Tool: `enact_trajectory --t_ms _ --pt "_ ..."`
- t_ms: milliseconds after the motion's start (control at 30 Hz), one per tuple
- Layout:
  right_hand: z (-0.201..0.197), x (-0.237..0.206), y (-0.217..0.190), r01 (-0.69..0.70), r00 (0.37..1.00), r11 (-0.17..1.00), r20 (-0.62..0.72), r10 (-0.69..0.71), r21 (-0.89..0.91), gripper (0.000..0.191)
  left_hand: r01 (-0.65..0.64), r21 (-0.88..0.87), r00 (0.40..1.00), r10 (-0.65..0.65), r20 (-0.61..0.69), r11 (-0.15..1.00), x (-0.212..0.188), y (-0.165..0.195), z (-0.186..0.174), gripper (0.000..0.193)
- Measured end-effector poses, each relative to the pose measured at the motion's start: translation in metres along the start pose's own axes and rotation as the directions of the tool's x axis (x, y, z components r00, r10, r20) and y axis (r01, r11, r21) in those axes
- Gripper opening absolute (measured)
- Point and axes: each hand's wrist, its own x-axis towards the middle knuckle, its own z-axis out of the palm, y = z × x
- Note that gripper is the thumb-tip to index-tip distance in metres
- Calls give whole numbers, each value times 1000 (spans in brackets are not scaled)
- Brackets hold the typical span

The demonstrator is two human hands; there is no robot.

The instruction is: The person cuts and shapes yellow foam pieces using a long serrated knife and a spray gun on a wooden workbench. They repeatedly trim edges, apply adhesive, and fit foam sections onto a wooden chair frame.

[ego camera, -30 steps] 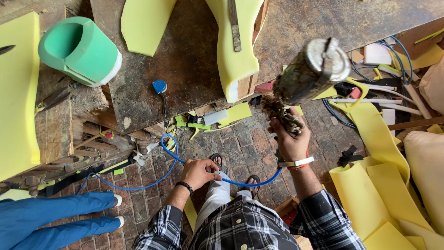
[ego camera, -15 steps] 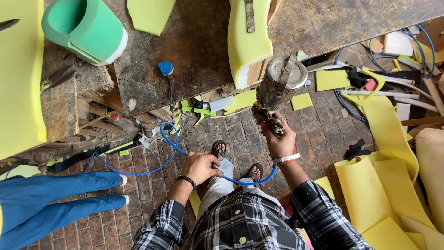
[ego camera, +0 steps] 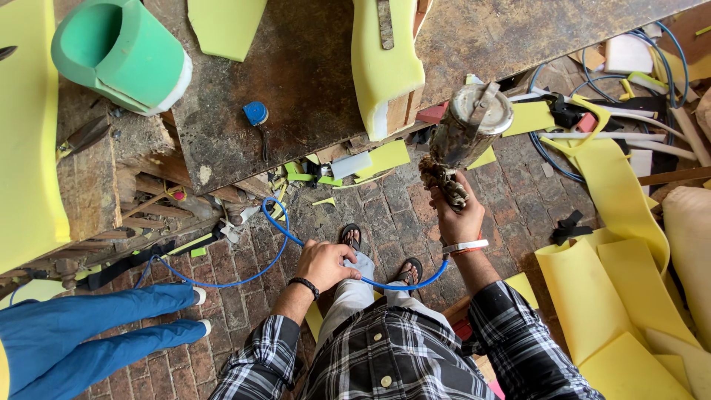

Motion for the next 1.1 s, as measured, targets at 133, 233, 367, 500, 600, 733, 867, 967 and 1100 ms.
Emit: enact_trajectory --t_ms 133,233,367,500,600,733,867,967,1100 --pt "-10 0 -4 -29 998 1000 -56 29 -5 50 3 13 1000 -3 26 1000 3 4 -1 39" --pt "-18 -1 -9 -23 998 1000 -57 24 22 50 -16 6 1000 16 22 1000 4 7 -1 39" --pt "-28 -2 -20 38 999 988 -34 -33 147 47 -20 6 999 20 26 1000 4 9 -2 39" --pt "-37 0 -39 71 997 957 -7 -72 283 41 -12 -27 1000 12 12 1000 5 11 -2 38" --pt "-43 0 -55 139 989 952 6 -146 272 30 -15 -39 1000 15 -12 999 5 12 -2 37" --pt "-47 -2 -67 188 980 936 1 -198 299 27 -14 -58 999 12 -36 998 4 12 -3 37" --pt "-45 -3 -63 171 985 953 -8 -175 249 30 -14 -76 999 10 -53 997 4 12 -2 38" --pt "-43 -2 -52 83 996 979 -1 -84 184 44 -20 -71 998 16 -58 997 4 14 1 40" --pt "-40 -2 -39 -6 999 994 43 2 108 52 0 -53 1000 1 5 999 2 17 3 42"
